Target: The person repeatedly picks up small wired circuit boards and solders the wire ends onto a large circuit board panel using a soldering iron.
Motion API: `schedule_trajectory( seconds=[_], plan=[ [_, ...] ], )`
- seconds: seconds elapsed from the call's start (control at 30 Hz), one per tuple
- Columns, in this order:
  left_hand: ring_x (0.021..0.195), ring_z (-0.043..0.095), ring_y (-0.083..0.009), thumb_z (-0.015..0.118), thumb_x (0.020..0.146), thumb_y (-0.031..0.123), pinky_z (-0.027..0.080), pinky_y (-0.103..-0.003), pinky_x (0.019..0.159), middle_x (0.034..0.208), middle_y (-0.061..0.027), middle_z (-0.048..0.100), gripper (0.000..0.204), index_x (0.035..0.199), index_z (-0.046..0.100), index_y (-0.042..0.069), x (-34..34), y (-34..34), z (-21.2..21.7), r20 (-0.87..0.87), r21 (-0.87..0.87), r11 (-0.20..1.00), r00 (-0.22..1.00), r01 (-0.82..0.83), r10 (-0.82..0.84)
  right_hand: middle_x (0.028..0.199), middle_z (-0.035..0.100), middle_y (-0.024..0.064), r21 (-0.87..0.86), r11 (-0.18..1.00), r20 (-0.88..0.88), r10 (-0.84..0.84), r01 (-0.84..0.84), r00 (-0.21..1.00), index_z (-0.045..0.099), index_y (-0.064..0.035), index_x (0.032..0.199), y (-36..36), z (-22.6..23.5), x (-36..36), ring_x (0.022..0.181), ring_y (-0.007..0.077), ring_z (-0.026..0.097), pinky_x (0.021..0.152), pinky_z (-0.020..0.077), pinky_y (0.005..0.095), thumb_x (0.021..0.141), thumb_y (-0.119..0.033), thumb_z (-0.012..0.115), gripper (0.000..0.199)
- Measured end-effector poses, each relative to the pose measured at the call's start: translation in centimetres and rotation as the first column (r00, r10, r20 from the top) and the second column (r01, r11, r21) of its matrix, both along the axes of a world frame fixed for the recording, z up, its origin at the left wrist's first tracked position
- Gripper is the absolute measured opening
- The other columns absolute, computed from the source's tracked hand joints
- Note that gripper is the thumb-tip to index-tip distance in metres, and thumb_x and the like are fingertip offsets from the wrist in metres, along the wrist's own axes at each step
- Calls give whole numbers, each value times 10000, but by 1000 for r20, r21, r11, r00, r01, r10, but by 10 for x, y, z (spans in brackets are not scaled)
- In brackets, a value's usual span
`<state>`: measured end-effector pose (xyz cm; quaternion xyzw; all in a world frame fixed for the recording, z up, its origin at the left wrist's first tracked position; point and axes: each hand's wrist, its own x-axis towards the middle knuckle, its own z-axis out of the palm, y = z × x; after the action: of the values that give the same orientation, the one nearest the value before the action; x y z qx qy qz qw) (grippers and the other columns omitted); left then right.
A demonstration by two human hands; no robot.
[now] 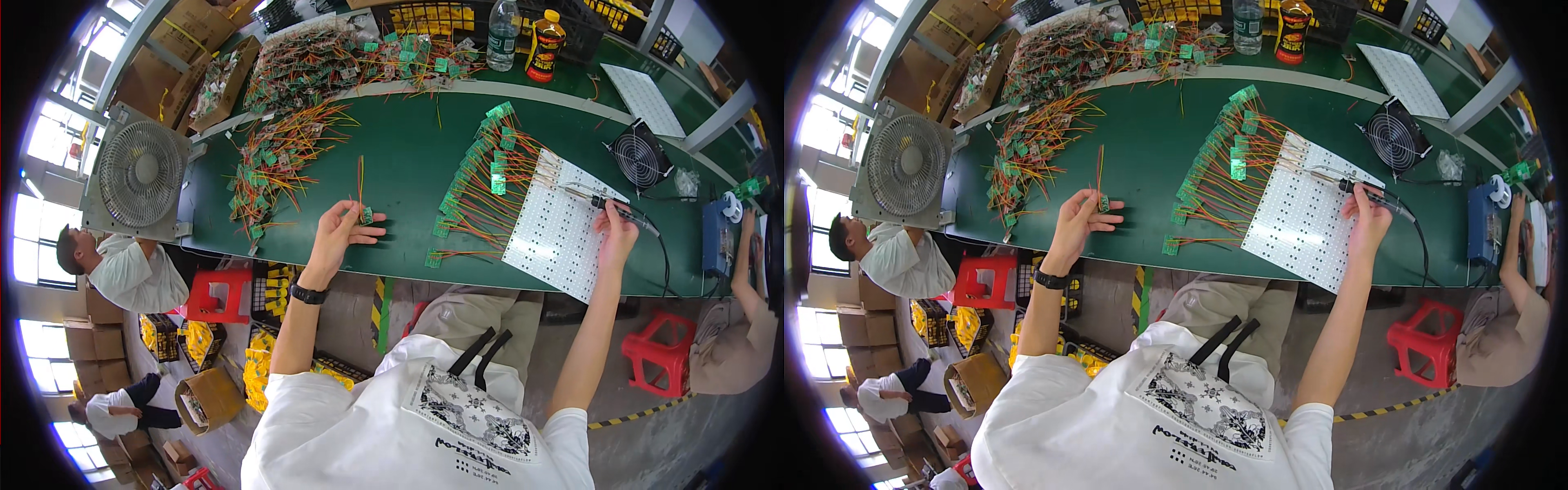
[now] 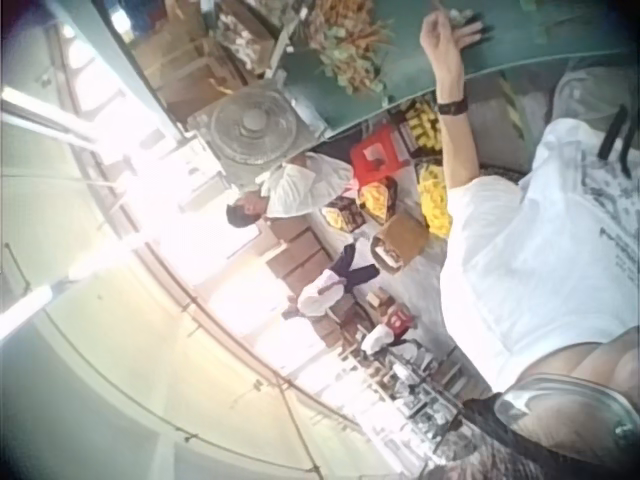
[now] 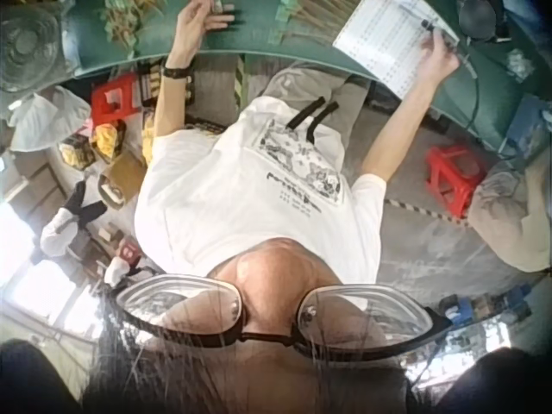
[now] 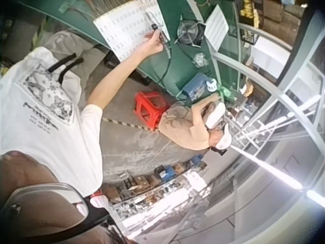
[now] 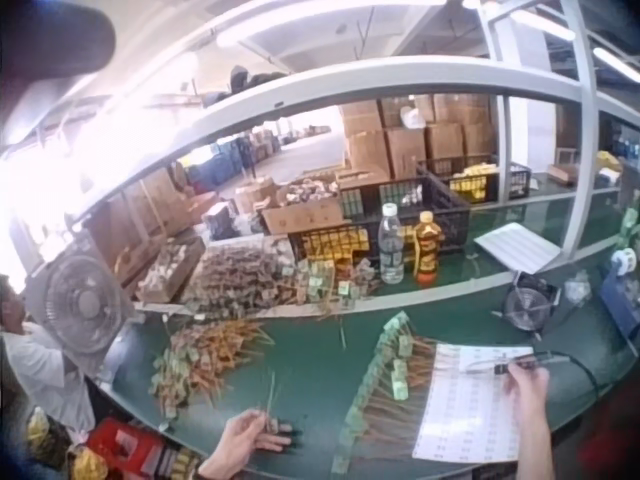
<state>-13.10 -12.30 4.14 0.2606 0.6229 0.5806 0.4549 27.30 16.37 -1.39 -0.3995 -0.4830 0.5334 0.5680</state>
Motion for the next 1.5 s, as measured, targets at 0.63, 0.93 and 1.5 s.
schedule_trajectory(
  seconds=[0.63, 0.93, 1.5],
  plan=[
    [823, 724, -214, 596, 936, 51, 554, -289, 718, 964, -149, 727, 101, 981, 577, -37, 33, 25, -2, -775, 4, 1000, 632, 6, 0, 675, 633, 84, -6, 1000, -79, -22, 21, 997, 663, 36, 977, 2, -2, 4, 503, 140, 568, 465, 406, 241, 865, -80, 710, 168],
    [762, 689, -153, 593, 947, 25, 537, -259, 721, 840, -104, 709, 134, 1056, 605, -50, 98, 129, 31, -618, 312, 904, 785, 292, -41, 677, 628, 73, -12, 1000, -50, -25, 24, 998, 658, 32, 943, -2, 3, 1, 505, 131, 569, 465, 409, 237, 868, -86, 710, 149],
    [652, 662, -242, 622, 910, 161, 500, -349, 573, 746, -110, 667, 147, 950, 595, 22, 141, 211, 8, -907, -41, 665, 251, 746, -338, 715, 643, 86, -177, 975, -42, 130, -136, 991, 655, 41, 967, 9, 9, 10, 563, 145, 596, 519, 441, 260, 880, -104, 696, 174]
  ],
)
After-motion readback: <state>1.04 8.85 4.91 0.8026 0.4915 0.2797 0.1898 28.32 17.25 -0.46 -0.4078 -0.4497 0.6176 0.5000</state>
